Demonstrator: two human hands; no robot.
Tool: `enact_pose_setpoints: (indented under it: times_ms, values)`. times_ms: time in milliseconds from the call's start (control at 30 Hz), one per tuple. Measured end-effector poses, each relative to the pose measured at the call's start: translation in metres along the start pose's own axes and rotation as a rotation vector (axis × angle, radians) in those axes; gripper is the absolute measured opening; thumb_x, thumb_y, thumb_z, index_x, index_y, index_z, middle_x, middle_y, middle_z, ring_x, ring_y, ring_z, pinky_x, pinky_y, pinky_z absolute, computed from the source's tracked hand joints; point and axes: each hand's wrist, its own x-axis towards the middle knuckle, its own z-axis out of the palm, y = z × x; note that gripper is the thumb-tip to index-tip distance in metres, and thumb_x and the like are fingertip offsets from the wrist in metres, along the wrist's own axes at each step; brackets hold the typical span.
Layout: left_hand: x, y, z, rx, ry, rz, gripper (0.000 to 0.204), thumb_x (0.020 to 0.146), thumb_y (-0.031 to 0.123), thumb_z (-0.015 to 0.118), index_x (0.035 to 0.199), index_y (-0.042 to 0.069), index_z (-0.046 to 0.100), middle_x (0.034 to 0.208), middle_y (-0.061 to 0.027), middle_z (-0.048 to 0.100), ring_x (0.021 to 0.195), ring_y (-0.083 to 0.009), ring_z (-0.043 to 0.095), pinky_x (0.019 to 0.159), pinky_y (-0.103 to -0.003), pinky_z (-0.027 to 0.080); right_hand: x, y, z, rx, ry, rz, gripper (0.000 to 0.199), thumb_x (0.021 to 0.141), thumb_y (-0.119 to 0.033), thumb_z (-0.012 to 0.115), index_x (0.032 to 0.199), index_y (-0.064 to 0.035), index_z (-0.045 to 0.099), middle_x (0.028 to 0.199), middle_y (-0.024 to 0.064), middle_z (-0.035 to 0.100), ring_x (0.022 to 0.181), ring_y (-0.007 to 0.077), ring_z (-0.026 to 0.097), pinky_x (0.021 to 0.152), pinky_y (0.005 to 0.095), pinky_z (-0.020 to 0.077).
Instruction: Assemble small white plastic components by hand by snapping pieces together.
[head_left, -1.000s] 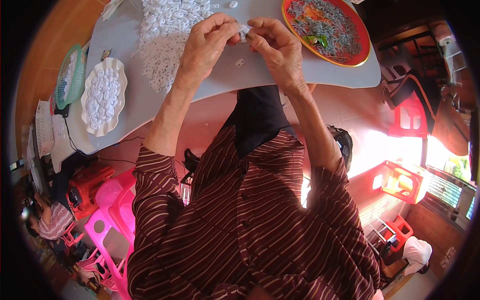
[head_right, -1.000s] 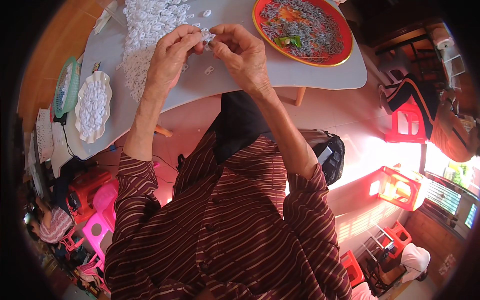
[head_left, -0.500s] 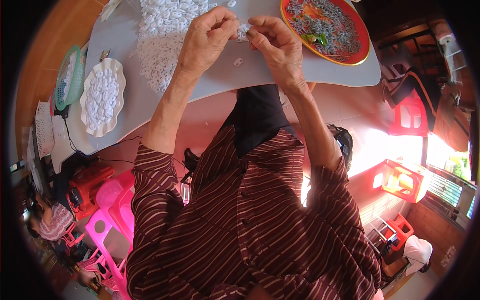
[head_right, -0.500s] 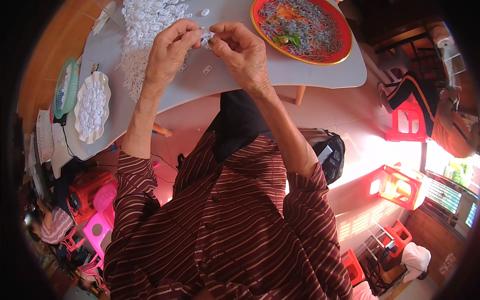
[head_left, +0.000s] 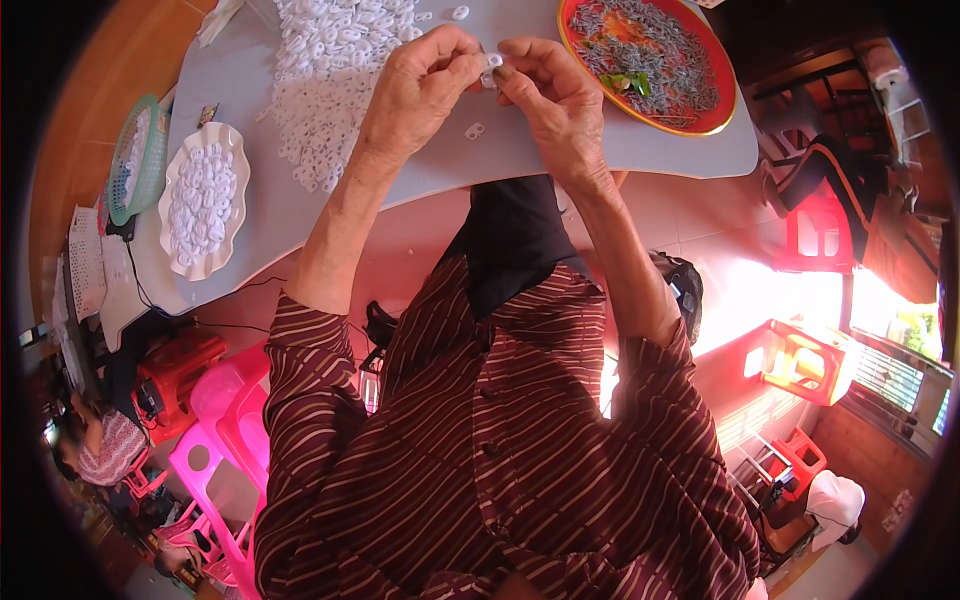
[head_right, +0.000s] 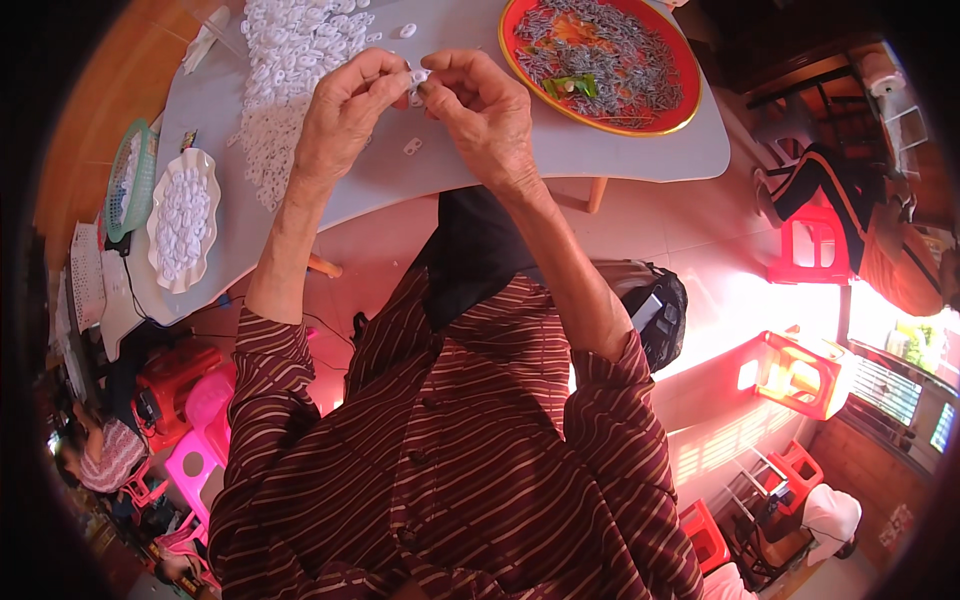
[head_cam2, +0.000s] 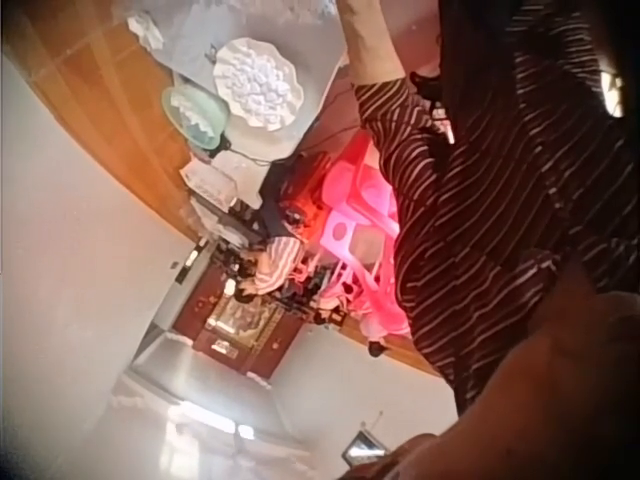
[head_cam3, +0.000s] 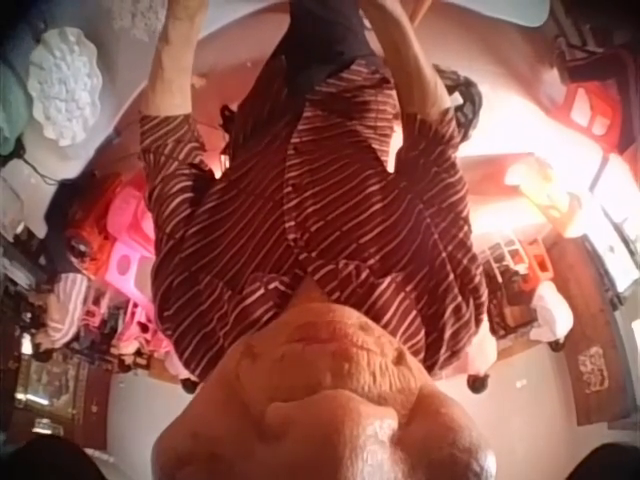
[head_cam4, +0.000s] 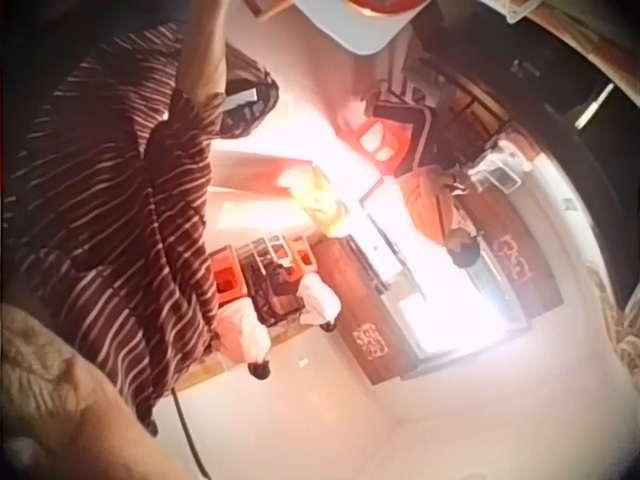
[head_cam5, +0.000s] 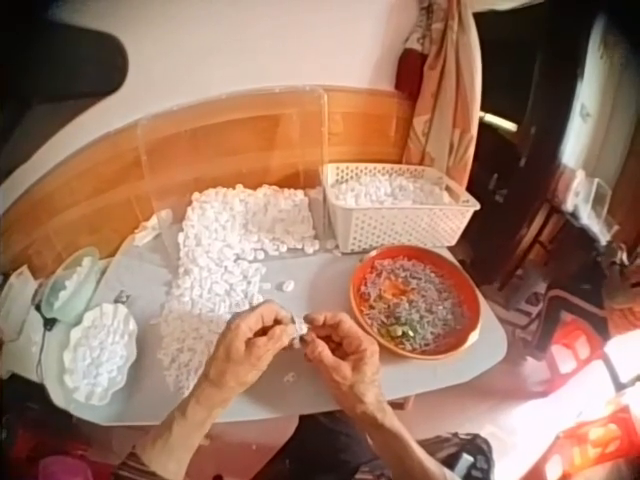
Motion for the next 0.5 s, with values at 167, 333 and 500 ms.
enact_pose_setpoints:
  times_ms: [167, 333, 500]
  values:
    - [-0.001, 0.006, -0.001, 0.028, -0.017, 0.005, 0.017, 0.088, 0.018, 0.056, 0.084, 0.001, 0.057, 0.065, 0.0015, 0.054, 0.061, -0.0057, 0.047, 0.055, -0.022, 0.039, -0.002, -0.001, 0.001, -0.048, 0.005, 0.012, 0.021, 0.086, -0.003, 0.059, 0.106, 0.0014, 0.059, 0.085, 0.0027, 0.063, 0.075, 0.0072, 0.058, 0.070, 0.0216, 0.0499]
    - [-0.007, 0.009, 0.002, 0.103, -0.003, -0.026, 0.028, 0.092, 0.027, 0.047, 0.087, 0.000, 0.055, 0.063, -0.0046, 0.053, 0.060, -0.0110, 0.047, 0.057, -0.027, 0.041, 0.000, -0.001, 0.000, -0.018, 0.004, 0.006, 0.020, 0.086, -0.003, 0.058, 0.106, 0.0016, 0.060, 0.086, 0.0035, 0.064, 0.077, 0.0082, 0.059, 0.070, 0.0223, 0.0507]
    - [-0.009, 0.004, 0.009, 0.137, 0.031, -0.010, 0.031, 0.093, 0.029, 0.044, 0.088, -0.001, 0.052, 0.062, -0.0088, 0.050, 0.059, -0.0142, 0.045, 0.057, -0.029, 0.041, 0.000, -0.006, 0.002, -0.062, -0.022, 0.051, 0.024, 0.086, -0.002, 0.059, 0.109, 0.0031, 0.057, 0.086, 0.0036, 0.063, 0.079, 0.0102, 0.061, 0.072, 0.0243, 0.0516]
